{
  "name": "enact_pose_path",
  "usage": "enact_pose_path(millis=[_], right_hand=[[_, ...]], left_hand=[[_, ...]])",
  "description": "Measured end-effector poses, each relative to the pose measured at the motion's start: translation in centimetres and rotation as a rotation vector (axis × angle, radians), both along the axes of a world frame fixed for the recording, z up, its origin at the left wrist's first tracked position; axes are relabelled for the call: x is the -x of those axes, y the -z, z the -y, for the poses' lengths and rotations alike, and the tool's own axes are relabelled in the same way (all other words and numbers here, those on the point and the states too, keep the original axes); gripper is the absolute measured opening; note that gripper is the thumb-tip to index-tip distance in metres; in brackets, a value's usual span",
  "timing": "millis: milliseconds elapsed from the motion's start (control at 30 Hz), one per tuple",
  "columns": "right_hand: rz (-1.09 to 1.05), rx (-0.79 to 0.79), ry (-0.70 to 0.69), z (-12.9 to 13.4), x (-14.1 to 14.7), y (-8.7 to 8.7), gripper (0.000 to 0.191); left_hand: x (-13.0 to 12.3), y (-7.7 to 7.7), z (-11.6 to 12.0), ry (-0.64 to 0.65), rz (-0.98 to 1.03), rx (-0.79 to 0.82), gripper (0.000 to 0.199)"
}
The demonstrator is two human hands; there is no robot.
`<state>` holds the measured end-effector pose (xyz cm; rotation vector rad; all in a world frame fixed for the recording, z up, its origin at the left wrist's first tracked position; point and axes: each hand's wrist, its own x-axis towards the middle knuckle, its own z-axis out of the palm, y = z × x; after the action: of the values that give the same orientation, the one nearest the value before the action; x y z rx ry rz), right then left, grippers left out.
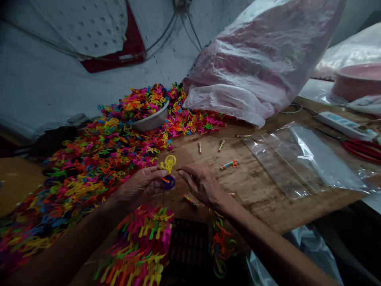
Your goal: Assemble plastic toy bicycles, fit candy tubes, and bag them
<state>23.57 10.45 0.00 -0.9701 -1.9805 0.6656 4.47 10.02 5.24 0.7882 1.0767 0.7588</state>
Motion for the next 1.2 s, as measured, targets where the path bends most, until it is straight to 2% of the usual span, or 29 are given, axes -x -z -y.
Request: enact_pose_path(millis=[133, 267, 433, 600, 767, 933, 1000, 1100, 1200], right_hand=[[-0.343, 0.224, -0.053, 2.5, 1.4, -0.1, 0.021], [-0.527, 0.328, -0.041, 2.7, 1.9, -0.2, 0.016], [-0.578, 0.269, 0.035, 2.8, 1.9, -0.4, 0.015], [-0.568, 0.168, 0.003, 3.3, 1.5, -0.3, 0.008], [-0.409, -0.005, -0.042, 3.5, 0.0, -0.6, 0.012], [-0.256, -0.04, -0.121, 3.6, -1.4, -1.1, 0.008], [-0.241, -0.026, -0.059, 3.7, -1.6, -1.1, 0.006], [-0.363, 0.109, 0.014, 3.8, -1.8, -0.8, 0.01], [-0.557, 0.226, 0.026, 3.9, -2.5, -0.4, 0.015]], left_hand=[[0.3, 0.0, 1.1, 0.011, 0.042, -0.014, 0.021], [0.4, 0.1, 1.6, 0.045, 0.122, -0.015, 0.017], [0.3, -0.2, 2.1, 0.112, 0.135, 0.0, 0.019], [-0.4, -0.4, 2.5, 0.12, 0.165, 0.016, 0.018], [-1.2, -0.7, 2.7, 0.174, 0.174, 0.027, 0.018], [-1.8, -0.1, 2.4, 0.219, 0.1, 0.04, 0.021], [-2.3, 0.0, 2.3, 0.188, 0.028, 0.03, 0.02], [-3.5, -0.5, 2.1, 0.129, -0.035, -0.02, 0.015], [-4.7, -0.9, 1.6, 0.17, 0.047, -0.008, 0.011]])
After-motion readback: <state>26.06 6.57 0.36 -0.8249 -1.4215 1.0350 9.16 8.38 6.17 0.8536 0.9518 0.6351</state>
